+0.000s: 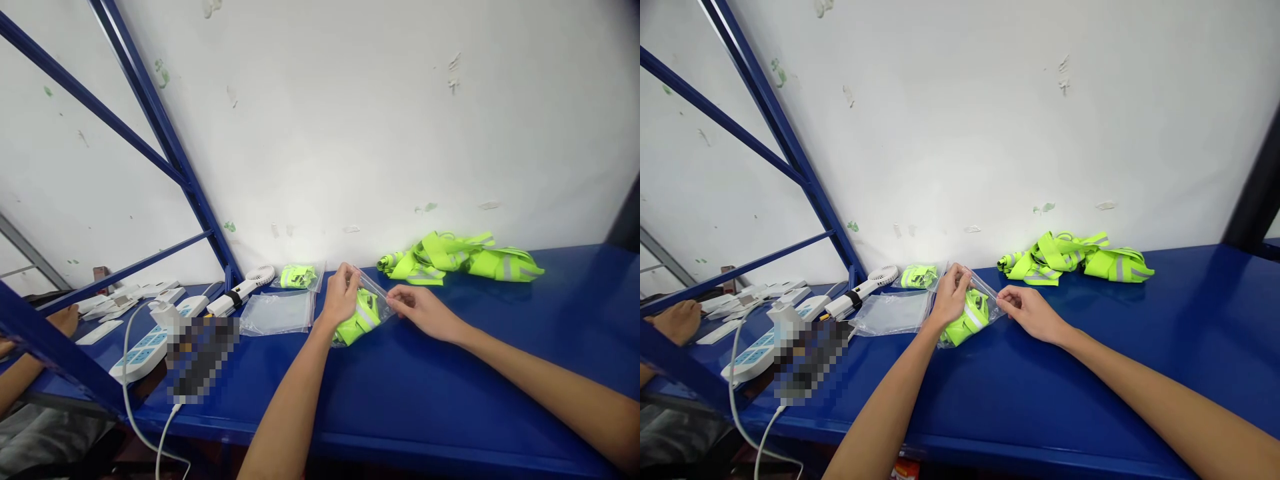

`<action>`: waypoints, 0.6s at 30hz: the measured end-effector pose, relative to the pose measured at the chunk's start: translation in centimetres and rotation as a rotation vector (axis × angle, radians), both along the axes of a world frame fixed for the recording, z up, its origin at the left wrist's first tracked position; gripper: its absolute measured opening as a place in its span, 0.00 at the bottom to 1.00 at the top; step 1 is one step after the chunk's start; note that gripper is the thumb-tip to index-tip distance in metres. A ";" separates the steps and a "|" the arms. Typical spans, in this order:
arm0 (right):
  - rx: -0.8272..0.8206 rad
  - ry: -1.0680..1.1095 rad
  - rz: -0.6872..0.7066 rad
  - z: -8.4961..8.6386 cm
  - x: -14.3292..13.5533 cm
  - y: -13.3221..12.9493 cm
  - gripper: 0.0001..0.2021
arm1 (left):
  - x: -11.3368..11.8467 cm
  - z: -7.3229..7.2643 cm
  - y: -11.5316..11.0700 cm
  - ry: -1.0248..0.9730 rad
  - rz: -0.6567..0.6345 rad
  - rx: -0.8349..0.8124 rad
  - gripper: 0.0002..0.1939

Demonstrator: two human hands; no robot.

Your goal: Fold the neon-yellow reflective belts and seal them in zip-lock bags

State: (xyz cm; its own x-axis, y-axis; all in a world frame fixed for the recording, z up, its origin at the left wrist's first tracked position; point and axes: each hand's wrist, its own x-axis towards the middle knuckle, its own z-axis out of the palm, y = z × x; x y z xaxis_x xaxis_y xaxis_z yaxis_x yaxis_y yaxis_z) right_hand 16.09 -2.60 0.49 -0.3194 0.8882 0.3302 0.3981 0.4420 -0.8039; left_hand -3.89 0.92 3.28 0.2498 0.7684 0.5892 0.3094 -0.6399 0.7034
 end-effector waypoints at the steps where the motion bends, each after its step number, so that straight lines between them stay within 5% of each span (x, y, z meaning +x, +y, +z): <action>1: 0.012 -0.010 0.003 0.0 0.0 0.0 0.15 | 0.0 0.0 0.0 0.001 0.004 0.000 0.10; 18: 0.137 -0.081 -0.084 0.3 -1.2 -0.9 0.12 | 0.0 -0.1 0.0 0.009 0.023 0.002 0.10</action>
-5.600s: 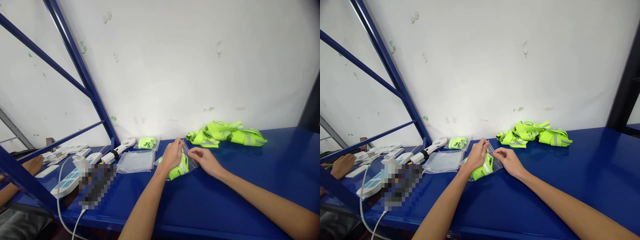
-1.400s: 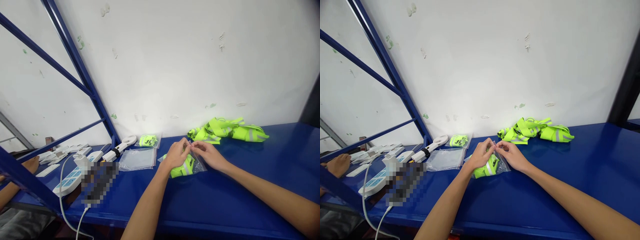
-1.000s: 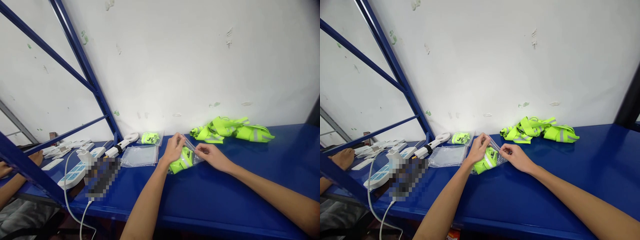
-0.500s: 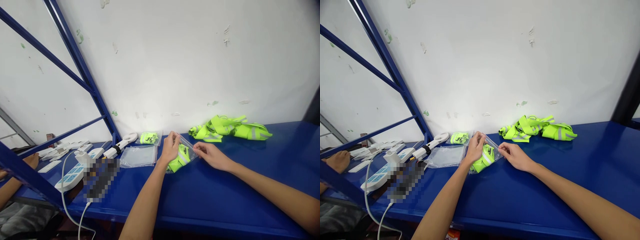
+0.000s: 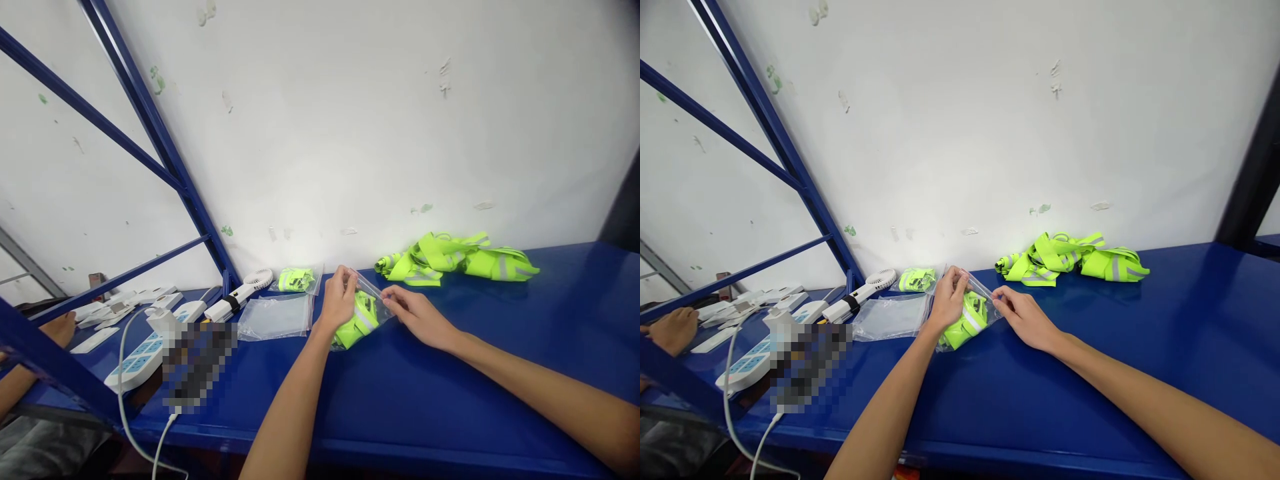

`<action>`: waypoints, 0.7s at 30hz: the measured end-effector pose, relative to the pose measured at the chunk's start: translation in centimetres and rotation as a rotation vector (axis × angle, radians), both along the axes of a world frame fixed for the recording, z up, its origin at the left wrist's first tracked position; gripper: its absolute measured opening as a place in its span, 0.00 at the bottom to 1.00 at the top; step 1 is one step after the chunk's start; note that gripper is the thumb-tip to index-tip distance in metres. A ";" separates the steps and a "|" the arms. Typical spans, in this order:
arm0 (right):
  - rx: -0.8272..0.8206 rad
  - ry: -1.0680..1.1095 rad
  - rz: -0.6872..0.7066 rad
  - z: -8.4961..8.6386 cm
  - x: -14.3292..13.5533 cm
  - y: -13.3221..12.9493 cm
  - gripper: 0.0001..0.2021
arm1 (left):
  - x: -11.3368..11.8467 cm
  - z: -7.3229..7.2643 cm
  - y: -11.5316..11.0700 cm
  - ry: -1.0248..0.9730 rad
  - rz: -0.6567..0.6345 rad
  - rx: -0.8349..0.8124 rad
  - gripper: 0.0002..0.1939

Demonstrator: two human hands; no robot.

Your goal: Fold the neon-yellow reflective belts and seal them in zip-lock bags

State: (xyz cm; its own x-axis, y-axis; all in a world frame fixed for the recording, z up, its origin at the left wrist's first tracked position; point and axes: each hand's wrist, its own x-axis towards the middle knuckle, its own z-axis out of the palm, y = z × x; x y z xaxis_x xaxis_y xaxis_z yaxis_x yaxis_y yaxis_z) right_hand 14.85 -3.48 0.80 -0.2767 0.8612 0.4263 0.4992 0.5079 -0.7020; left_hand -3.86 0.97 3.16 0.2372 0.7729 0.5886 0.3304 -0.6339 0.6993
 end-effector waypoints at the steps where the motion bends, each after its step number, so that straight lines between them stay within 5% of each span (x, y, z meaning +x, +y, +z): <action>1: -0.002 0.001 0.002 0.1 -0.1 0.0 0.12 | 0.0 0.0 0.0 0.005 -0.006 -0.001 0.10; 12: 0.169 0.012 -0.029 -0.5 -1.1 -0.2 0.13 | 0.2 0.3 -0.4 0.051 -0.032 0.018 0.14; 18: 0.106 0.145 -0.107 -0.7 -1.2 -0.4 0.13 | -0.2 1.6 -2.2 0.186 0.254 0.430 0.11; 21: 0.110 0.270 -0.142 0.5 -1.5 0.3 0.13 | 0.1 1.5 -3.7 0.269 0.175 0.576 0.11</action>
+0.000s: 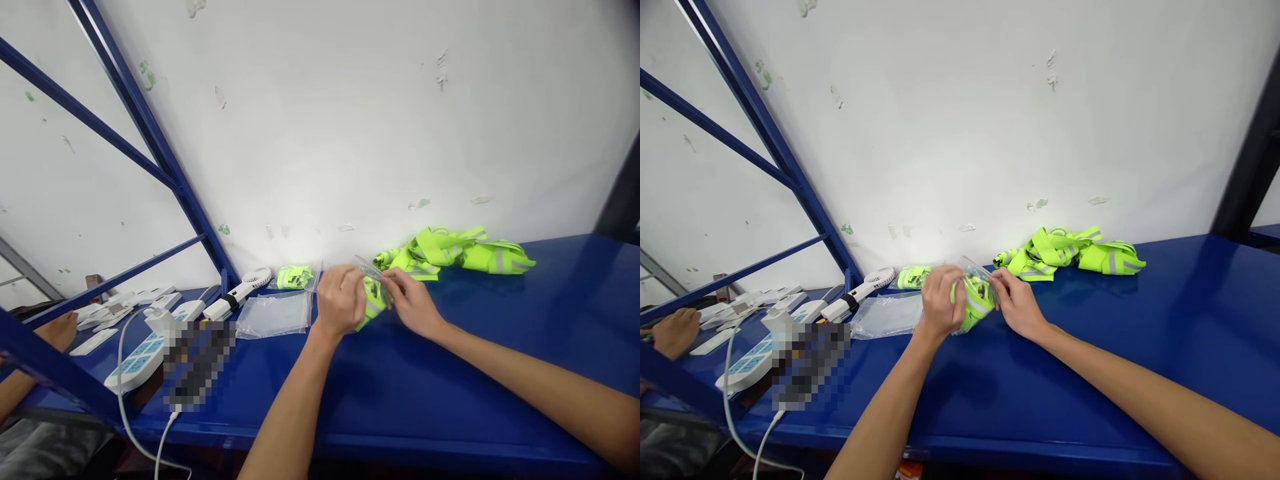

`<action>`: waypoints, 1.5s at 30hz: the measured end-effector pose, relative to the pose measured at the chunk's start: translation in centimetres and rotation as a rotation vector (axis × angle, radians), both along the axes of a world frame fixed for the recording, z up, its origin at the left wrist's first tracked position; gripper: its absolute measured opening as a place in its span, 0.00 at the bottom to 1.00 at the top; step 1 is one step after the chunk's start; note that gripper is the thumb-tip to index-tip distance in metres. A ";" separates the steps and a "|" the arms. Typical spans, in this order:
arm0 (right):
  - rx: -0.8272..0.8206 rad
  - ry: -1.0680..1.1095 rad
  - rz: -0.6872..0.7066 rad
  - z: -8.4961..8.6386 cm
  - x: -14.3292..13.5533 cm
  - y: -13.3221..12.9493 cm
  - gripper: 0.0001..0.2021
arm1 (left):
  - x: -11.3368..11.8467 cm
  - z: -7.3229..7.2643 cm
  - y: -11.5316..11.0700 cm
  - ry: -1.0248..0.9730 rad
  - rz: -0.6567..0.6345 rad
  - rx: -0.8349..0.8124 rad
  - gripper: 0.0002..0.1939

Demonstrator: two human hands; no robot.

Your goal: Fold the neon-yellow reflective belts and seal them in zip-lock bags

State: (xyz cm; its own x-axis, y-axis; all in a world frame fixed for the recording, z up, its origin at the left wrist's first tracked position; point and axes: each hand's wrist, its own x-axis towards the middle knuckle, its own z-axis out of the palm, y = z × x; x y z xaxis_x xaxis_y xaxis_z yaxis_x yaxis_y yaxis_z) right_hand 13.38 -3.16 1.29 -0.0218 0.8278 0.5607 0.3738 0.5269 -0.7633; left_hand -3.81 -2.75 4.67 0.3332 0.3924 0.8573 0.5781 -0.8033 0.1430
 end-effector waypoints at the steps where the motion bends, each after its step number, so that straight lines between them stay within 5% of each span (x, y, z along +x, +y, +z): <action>1: 0.011 0.049 -0.012 0.5 -0.3 0.6 0.14 | 0.3 -0.2 -0.4 0.060 -0.039 0.009 0.10; 5: 0.000 0.211 -0.094 2.4 -1.8 4.3 0.18 | 1.0 -0.9 -0.5 0.163 0.012 0.010 0.09; 9: -0.132 -0.214 -0.181 3.4 -2.2 8.1 0.23 | -1.0 -1.7 1.8 0.119 0.377 -0.165 0.11; 12: -0.099 -0.414 -0.257 3.6 -1.0 9.1 0.17 | -3.0 -2.8 3.6 0.214 0.484 -0.350 0.12; 18: 0.008 -0.631 -0.301 4.6 3.5 9.2 0.13 | -2.1 -4.3 4.2 0.375 0.294 -0.464 0.11; 21: 0.215 -0.760 -0.427 4.7 7.4 9.0 0.14 | -1.0 -4.5 4.0 0.411 0.138 -0.518 0.12; 25: 0.379 -0.648 -0.715 3.1 12.3 7.4 0.17 | -0.9 -4.8 4.3 0.399 0.065 -0.608 0.13; 27: 0.414 -0.707 -0.601 1.8 13.0 6.3 0.14 | -1.0 -4.8 4.5 0.386 0.064 -0.622 0.13; 30: 0.431 -0.770 -0.345 0.1 11.5 5.5 0.12 | -1.0 -4.8 4.6 0.382 0.077 -0.628 0.13; 34: 0.356 -0.868 -0.266 -0.9 7.1 6.8 0.19 | -0.9 -4.9 4.4 0.378 0.086 -0.625 0.13; 39: 0.169 -0.953 -0.514 0.2 3.4 10.6 0.33 | -1.0 -5.1 4.5 0.353 0.085 -0.632 0.13; 45: -0.001 -1.003 -0.448 2.3 2.7 12.2 0.09 | -1.0 -5.2 4.9 0.339 0.084 -0.655 0.12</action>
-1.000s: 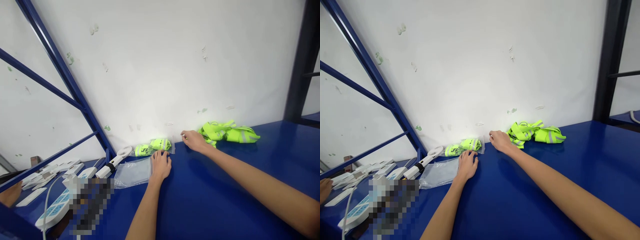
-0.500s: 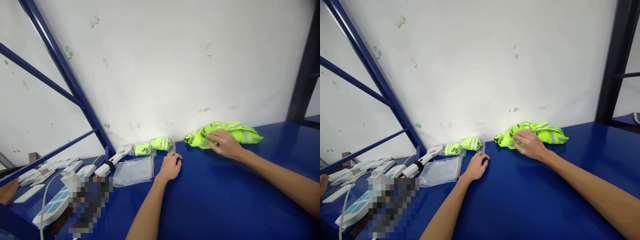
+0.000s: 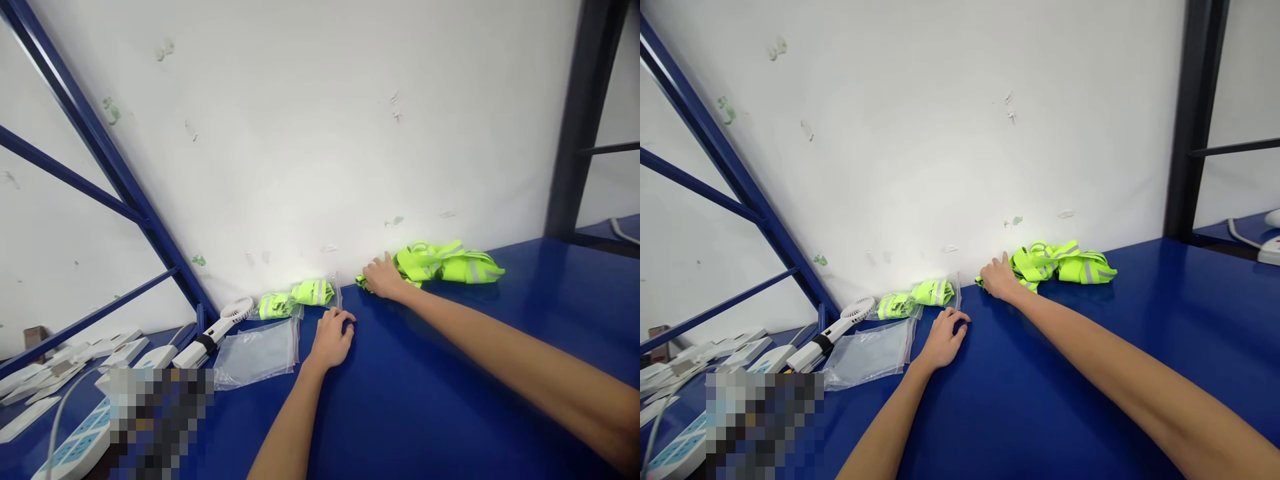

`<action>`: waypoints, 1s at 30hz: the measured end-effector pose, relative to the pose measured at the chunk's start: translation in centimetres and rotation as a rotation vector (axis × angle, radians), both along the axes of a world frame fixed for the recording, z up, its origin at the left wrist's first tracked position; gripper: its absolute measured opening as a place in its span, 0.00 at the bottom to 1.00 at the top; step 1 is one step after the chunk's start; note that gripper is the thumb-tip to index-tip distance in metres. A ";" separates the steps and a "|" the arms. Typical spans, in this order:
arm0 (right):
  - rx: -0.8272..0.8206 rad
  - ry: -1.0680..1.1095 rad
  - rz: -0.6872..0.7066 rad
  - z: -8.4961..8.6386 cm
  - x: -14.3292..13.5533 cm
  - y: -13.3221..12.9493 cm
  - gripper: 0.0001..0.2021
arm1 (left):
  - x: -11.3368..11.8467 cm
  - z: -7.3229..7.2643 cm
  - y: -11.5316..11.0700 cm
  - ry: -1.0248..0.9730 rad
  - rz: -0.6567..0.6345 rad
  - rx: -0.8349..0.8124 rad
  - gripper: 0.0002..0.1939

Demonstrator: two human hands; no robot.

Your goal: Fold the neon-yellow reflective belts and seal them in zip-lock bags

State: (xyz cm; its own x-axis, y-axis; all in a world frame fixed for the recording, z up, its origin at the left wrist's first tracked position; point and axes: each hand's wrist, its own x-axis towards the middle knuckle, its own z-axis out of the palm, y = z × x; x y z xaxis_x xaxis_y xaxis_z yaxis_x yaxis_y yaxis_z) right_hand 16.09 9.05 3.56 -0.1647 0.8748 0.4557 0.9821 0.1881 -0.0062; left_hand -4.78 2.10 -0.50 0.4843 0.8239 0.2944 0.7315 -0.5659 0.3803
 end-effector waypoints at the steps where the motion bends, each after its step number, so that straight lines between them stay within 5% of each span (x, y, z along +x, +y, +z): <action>1: 0.010 0.002 0.018 0.3 -0.1 -0.3 0.08 | 0.0 -0.1 0.1 -0.019 0.002 -0.009 0.12; 4: 0.097 0.195 0.105 1.4 -0.4 -2.0 0.14 | 0.0 -0.3 0.3 -0.197 -0.002 -0.026 0.21; 7: 0.196 0.687 0.222 2.1 -0.2 -4.0 0.18 | -0.1 -0.5 0.5 -0.421 0.027 -0.041 0.28; 12: 0.348 1.147 0.411 3.9 0.7 -6.3 0.19 | -0.1 -0.3 0.3 -0.478 0.034 -0.043 0.29; 16: 0.501 1.156 0.464 8.2 1.3 -7.5 0.20 | -0.1 -0.1 0.2 -0.483 0.027 -0.036 0.27; 21: 0.492 0.799 0.568 12.3 1.0 -10.6 0.16 | -0.2 0.3 0.6 -0.699 0.106 -0.136 0.25; 25: 0.217 0.614 0.682 10.2 0.1 -12.6 0.16 | 0.3 1.2 0.3 -1.101 0.093 -0.348 0.27; 30: -0.465 1.115 0.533 3.8 0.0 -11.4 0.20 | 1.0 2.1 -1.0 -1.279 -0.117 -0.560 0.30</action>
State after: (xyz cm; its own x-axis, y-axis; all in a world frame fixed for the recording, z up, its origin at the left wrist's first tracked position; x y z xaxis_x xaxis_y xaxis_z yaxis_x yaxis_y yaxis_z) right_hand 16.06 -2.34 7.36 -0.2697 0.9309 0.2465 0.2149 0.3077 -0.9269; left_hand -3.78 1.14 1.63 0.2070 0.9514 0.2281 -0.3296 -0.1517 0.9319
